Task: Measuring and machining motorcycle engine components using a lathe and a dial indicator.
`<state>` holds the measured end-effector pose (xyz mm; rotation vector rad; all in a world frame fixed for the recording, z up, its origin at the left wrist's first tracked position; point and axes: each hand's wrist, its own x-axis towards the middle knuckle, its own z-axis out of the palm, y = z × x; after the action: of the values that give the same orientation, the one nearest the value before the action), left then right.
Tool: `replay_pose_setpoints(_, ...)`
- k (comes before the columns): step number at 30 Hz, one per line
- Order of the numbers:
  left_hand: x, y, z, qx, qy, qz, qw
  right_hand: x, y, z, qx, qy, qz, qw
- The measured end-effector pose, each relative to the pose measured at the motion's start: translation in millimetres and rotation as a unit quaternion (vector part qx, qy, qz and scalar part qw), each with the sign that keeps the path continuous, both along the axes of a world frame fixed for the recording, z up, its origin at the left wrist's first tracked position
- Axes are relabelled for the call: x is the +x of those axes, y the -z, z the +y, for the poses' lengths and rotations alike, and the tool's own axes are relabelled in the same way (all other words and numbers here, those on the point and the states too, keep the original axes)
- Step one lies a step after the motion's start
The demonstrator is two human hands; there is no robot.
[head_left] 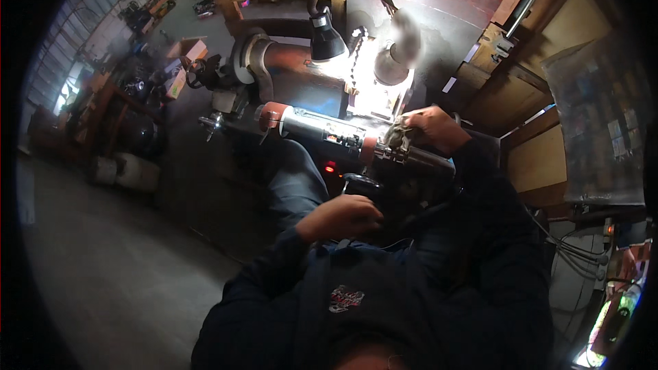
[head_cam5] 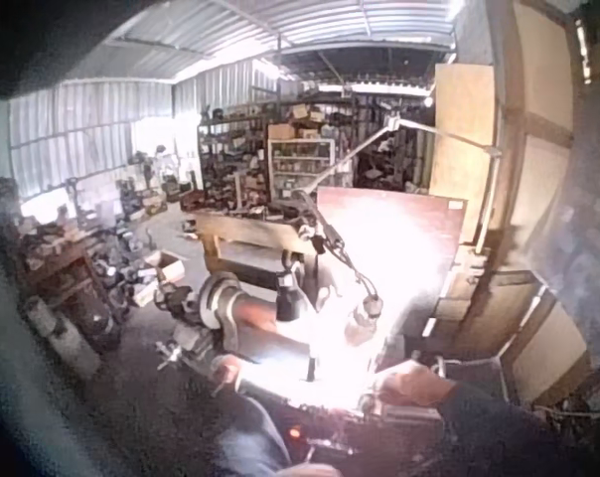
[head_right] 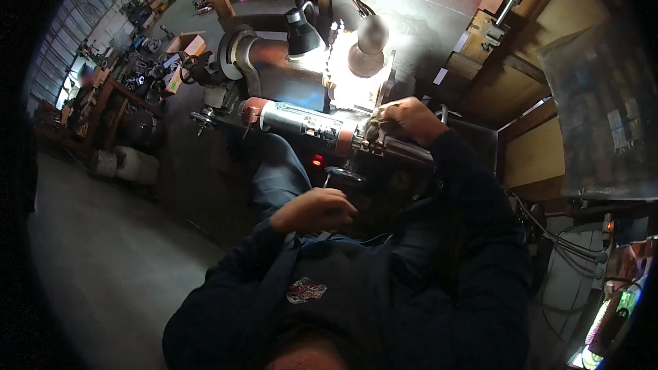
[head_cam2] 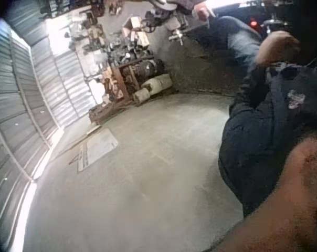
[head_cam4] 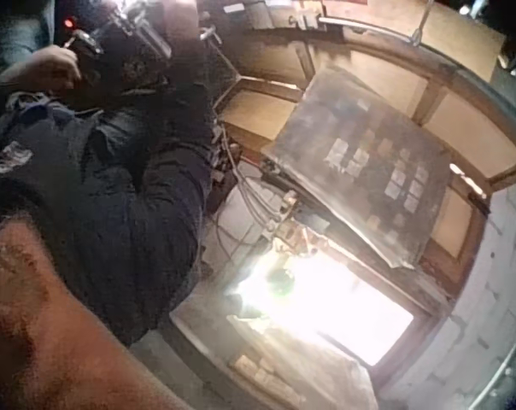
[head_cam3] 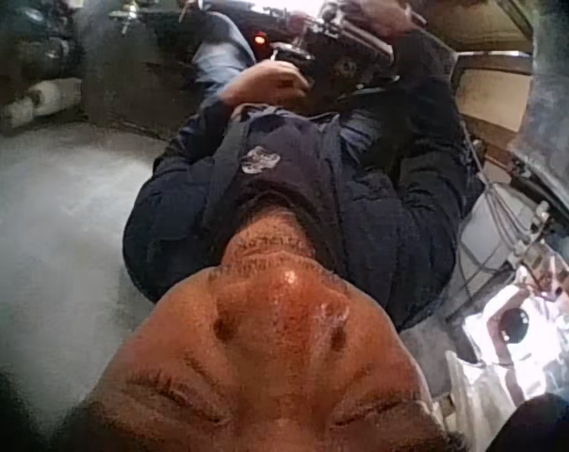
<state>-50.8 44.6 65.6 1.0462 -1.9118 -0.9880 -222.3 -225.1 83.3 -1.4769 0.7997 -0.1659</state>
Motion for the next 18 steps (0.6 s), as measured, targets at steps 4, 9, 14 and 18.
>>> replay_pose_setpoints(4, 43.3, 33.8, 37.3, 0.027, -0.295, 0.013, 0.955, -9.9, 39.3, -9.2, 0.063, 0.307, -0.183, 0.932)
replay_pose_setpoints(9, 66.0, 92.5, 74.9, -0.068, -0.51, -0.012, 0.857, 50.6, 48.1, 15.5, -0.449, 0.165, 0.176, 0.86)
replay_pose_setpoints(14, 56.6, 87.5, 68.2, -0.121, -0.493, -0.088, 0.857, 2.2, -29.0, 67.7, -0.548, 0.334, -0.148, 0.753)
replay_pose_setpoints(18, 58.4, 85.3, 50.5, -0.079, -0.474, -0.025, 0.877, -14.8, 23.4, 75.3, -0.446, 0.072, -0.018, 0.892)
